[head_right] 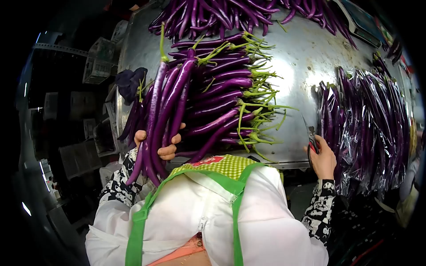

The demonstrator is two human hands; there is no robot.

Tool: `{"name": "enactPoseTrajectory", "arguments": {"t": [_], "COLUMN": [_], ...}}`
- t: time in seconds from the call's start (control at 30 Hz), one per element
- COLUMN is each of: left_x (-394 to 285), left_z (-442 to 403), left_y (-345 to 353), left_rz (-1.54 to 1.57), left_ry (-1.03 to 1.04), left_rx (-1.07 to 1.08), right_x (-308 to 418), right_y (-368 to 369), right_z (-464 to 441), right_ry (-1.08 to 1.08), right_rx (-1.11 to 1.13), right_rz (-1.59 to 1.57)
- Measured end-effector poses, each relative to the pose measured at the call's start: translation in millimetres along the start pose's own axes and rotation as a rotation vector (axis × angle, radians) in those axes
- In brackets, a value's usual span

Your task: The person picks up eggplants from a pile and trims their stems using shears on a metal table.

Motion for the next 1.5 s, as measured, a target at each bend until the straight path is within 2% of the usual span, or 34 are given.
{"name": "enactPoseTrajectory", "arguments": {"t": [0.03, 0.1, 0.13, 0.23, 0.37, 0.43, 0.5, 0.57, 0.67, 0.9, 0.97, 1.03, 1.1, 1.17, 1.23, 1.37, 1.5], "left_x": [-0.6, -4.7, -9.5, -15.8, -14.5, -13.1, -11.9, -8.9, -3.7, -4.7, -5.6, -3.8, -2.5, -2.2, -1.5, -2.6, 0.2], "left_z": [1.0, 3.5, 3.4, 0.0, -33.9, -47.1, -51.3, -48.1, -46.8, -54.1, -45.5, -27.7, -5.3, 18.3, 41.6, 71.7, 85.3], "left_y": [8.1, 16.5, 18.5, 22.1, 20.4, 16.1, 12.9, 9.7, 0.7, -14.8, -19.7, -16.4, -8.0, 0.2, -5.2, -5.1, -5.4], "left_rz": [-0.076, -0.116, -0.153, -0.162, -0.012, 0.028, 0.100, 0.141, 0.093, 0.127, 0.020, -0.138, -0.299, -0.437, -0.479, -0.723, -0.873], "left_ry": [0.022, 0.074, 0.094, 0.136, 0.153, 0.168, 0.163, 0.166, 0.216, 0.263, 0.256, 0.263, 0.246, 0.253, 0.205, 0.098, 0.017], "left_rx": [0.011, 0.030, 0.102, 0.278, 0.578, 0.606, 0.575, 0.472, 0.271, 0.196, 0.176, 0.103, 0.030, -0.111, -0.190, -0.276, -0.289], "right_x": [2.1, 11.2, 33.8, 81.6, 123.7, 143.0, 152.4, 158.4, 179.4, 208.6, 207.7, 201.8, 197.5, 196.8, 195.7, 195.3, 202.1], "right_y": [-0.5, -2.0, -7.0, -18.5, -7.4, -6.4, -10.3, -8.5, -10.1, 1.3, 2.4, 0.2, -6.0, -14.3, -18.1, -6.1, 8.7], "right_z": [0.0, -0.6, 5.6, 17.0, 19.1, 20.8, 18.5, 15.3, 19.9, 22.8, 24.3, 19.4, 19.3, 17.9, 14.8, 4.1, 1.8], "right_ry": [-0.012, -0.079, 0.028, -0.034, -0.293, -0.342, -0.354, -0.519, -0.556, -0.637, -0.638, -0.726, -0.601, -0.582, -0.586, -0.635, -0.645], "right_rx": [-0.002, 0.036, 0.160, 0.273, 0.425, 0.470, 0.512, 0.549, 0.558, 0.630, 0.685, 0.673, 0.730, 0.743, 0.828, 0.778, 0.832], "right_rz": [0.001, -0.318, -0.620, -0.807, -1.002, -1.064, -1.053, -1.131, -1.163, -1.155, -1.195, -1.125, -1.117, -1.132, -0.966, -0.815, -0.864]}}
Point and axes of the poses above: each hand's wrist, its own z-axis away from the middle knuckle, its own y-axis out of the palm, x = y × z, the point moved 2 cm from there along -z, towards the middle knuckle, and after that the axes turned 3 degrees about z, right-handed, at the moved point
